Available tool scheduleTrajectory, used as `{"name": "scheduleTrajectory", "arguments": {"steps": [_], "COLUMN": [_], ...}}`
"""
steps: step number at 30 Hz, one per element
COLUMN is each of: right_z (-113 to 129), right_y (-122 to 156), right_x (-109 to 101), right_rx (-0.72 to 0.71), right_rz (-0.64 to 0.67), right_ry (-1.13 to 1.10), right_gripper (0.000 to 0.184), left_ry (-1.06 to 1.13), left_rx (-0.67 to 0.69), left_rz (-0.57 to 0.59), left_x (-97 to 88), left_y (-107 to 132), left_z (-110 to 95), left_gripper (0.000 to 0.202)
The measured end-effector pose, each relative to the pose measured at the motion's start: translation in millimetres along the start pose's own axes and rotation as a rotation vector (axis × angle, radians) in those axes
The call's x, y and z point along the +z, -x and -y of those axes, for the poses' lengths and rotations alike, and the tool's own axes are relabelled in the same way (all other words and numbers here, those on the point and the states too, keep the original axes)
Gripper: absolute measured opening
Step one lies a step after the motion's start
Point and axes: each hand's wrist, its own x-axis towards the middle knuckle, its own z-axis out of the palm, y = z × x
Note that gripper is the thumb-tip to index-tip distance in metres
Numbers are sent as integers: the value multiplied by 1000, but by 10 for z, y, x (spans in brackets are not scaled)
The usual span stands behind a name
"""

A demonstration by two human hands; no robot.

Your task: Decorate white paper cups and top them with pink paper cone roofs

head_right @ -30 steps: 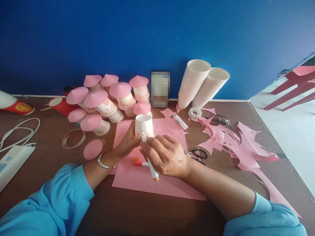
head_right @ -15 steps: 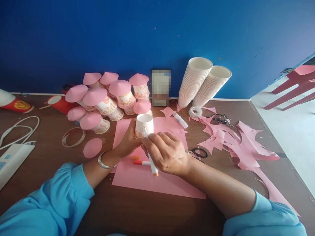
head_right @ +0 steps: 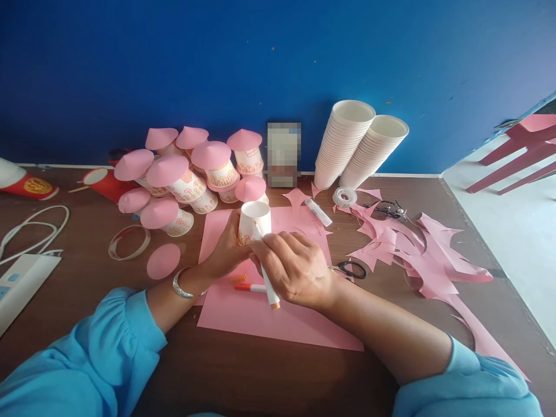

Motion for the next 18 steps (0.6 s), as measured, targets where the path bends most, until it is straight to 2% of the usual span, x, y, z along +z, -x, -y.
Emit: {"name": "scheduleTrajectory", "arguments": {"steps": [12, 18], "right_z": [19, 35], "right_y": [7, 13], "right_x": [10, 18], "right_rx": [2, -3], "right_rz": [9, 11], "right_ry": [-6, -39], "right_gripper": [12, 12], "left_ry": [-34, 11], "left_rx": [-39, -3], "left_rz": [-17, -5], "left_x": [7, -5], "left_y": [-5, -9], "left_z": [-13, 19], "left_gripper": [50, 50]}}
